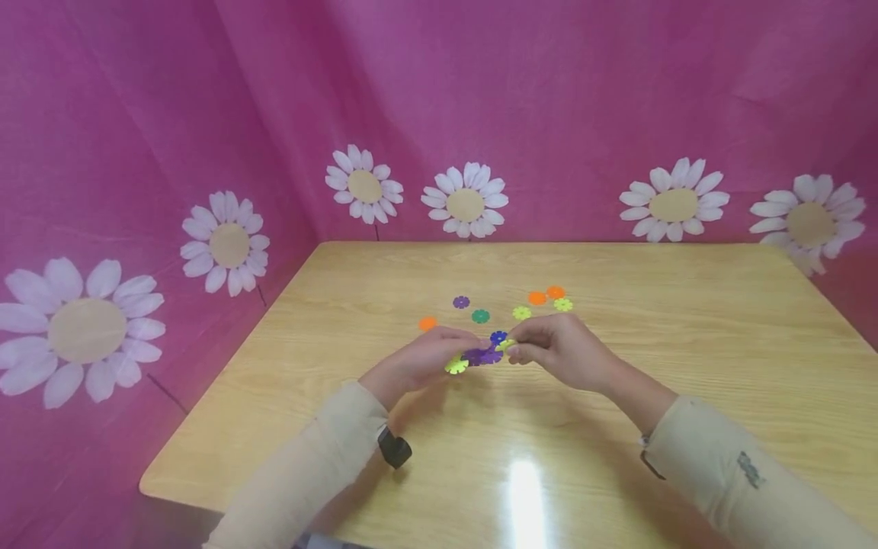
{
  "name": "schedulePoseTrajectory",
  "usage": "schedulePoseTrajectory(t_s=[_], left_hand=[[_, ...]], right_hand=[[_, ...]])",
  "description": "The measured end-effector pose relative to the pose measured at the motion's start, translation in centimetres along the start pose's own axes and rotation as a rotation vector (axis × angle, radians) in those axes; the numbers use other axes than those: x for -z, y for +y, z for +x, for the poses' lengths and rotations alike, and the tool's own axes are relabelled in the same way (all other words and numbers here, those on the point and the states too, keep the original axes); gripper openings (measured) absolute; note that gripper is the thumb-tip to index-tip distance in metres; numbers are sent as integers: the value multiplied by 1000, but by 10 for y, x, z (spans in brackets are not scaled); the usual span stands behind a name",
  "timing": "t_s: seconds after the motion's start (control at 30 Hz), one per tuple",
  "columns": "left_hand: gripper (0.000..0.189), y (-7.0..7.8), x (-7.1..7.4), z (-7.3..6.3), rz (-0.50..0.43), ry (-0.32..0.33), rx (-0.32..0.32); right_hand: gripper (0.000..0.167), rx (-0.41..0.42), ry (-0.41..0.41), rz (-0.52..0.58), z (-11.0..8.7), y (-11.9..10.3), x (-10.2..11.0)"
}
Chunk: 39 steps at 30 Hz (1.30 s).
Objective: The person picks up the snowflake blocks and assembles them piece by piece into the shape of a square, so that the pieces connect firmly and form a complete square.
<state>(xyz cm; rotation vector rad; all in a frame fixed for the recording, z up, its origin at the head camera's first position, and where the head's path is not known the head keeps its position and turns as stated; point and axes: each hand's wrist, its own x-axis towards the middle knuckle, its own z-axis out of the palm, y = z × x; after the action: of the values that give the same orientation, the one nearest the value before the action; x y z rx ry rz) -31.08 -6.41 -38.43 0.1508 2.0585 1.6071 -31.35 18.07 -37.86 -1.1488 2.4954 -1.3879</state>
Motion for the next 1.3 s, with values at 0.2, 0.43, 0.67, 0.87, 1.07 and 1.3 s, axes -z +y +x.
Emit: schedulePoseTrajectory(t_s=[0.2,0.43,0.67,0.87,1.07,1.3], left_hand=[[26,-3,-4,1,-21,63,-14],[29,-14,-6,-4,-72,96,-25],[28,-15,-2,0,-237,123,-22],[29,-10,-2,3,-395,100,-24],[29,-9,-3,3,-472,72,-24],[30,-9,-4,4,-478,50,-25]], right_hand=[[11,-8,-14,2,3,-4,-4],[18,-40,-25,-23,8,-6,-6],[19,-170,-56,-186,27,-1,5],[19,-195,-142,-381,50,12,1],[18,-146,-208,-577,65,26,-11],[13,-267,-274,-702,74,35,-21]])
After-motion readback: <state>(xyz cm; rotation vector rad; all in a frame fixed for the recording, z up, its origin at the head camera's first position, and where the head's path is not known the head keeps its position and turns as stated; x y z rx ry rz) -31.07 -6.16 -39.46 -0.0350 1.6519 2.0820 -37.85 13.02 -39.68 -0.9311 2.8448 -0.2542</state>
